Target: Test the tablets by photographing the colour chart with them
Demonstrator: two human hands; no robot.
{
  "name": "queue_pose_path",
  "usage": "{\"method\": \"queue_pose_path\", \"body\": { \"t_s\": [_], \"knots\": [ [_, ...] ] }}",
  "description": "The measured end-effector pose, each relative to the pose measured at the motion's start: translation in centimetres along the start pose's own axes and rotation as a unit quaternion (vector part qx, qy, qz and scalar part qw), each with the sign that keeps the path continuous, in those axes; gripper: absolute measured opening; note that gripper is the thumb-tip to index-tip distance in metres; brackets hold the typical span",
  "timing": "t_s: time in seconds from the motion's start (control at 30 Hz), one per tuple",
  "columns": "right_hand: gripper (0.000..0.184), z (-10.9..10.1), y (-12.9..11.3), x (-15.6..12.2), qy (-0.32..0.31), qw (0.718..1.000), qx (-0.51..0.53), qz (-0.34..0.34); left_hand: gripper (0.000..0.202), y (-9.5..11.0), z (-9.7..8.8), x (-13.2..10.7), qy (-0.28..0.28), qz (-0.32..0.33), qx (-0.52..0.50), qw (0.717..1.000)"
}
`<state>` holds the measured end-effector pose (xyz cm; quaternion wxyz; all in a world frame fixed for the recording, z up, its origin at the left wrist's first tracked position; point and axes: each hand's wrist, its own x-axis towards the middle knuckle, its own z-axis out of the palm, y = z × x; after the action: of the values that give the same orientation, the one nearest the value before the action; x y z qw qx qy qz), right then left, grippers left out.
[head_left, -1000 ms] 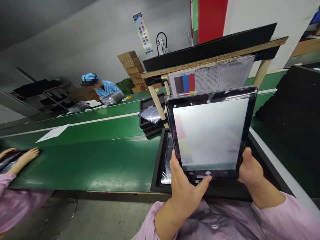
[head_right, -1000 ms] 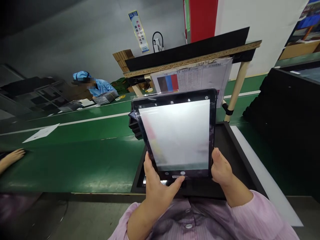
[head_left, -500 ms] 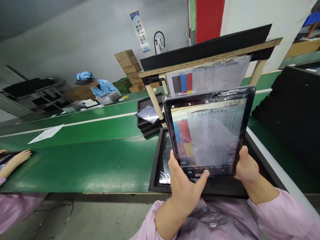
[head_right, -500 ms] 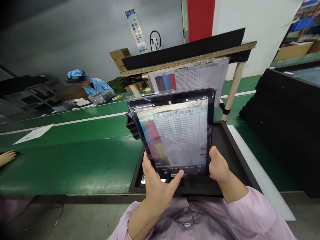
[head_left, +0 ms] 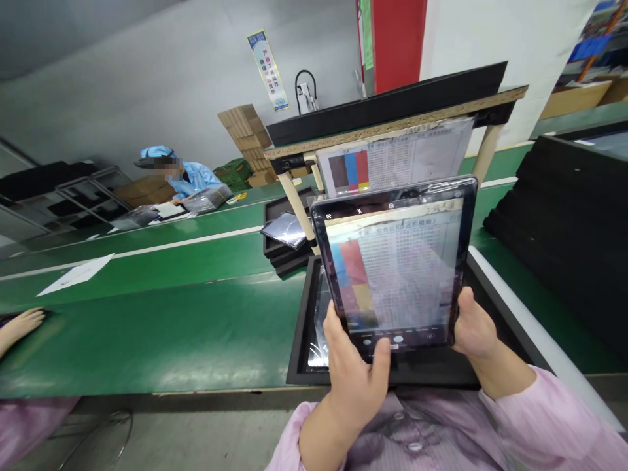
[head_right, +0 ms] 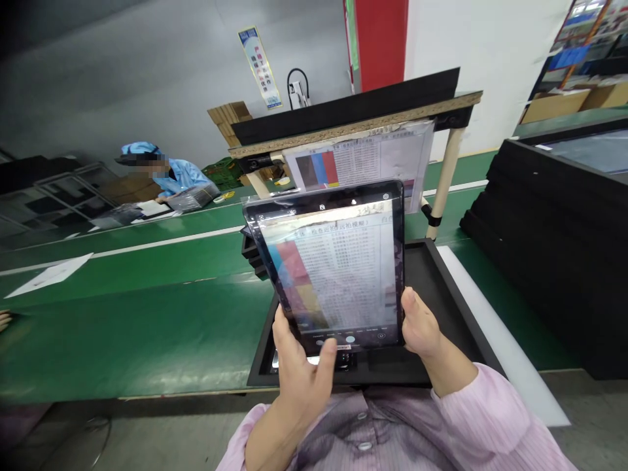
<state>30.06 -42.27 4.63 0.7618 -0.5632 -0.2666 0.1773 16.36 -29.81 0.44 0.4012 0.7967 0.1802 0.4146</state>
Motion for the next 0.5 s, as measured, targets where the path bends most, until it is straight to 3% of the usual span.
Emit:
{"method": "queue_pose_path", "body": {
  "t_s": [0.1, 0.2, 0.27, 0.43, 0.5],
  "knots": [
    [0.084, 0.0, 0.0, -0.2, -0.025, 0.999, 0.023, 0.008, 0.070, -0.5, -1.0, 1.3, -0.008, -0.101, -0.178, 0.979],
    [0.077, -0.3, 0.0, -0.8, -0.034, 0.999, 0.019, -0.015, 0.069, -1.0, -1.9, 2.9, -0.022, -0.249, -0.338, 0.907],
    [0.073, -0.5, -0.4, -1.3, -0.038, 0.998, -0.003, -0.053, 0.067, -1.2, -2.2, 3.5, -0.039, -0.309, -0.400, 0.862],
    [0.077, -1.4, -2.4, -1.1, -0.066, 0.985, -0.107, -0.115, 0.062, -2.0, -1.7, 2.8, -0.055, -0.358, -0.469, 0.806],
    [0.080, -2.0, -3.3, -0.5, -0.048, 0.978, -0.156, -0.128, 0.055, -2.5, -1.3, 2.2, -0.071, -0.367, -0.479, 0.794]
  ]
}}
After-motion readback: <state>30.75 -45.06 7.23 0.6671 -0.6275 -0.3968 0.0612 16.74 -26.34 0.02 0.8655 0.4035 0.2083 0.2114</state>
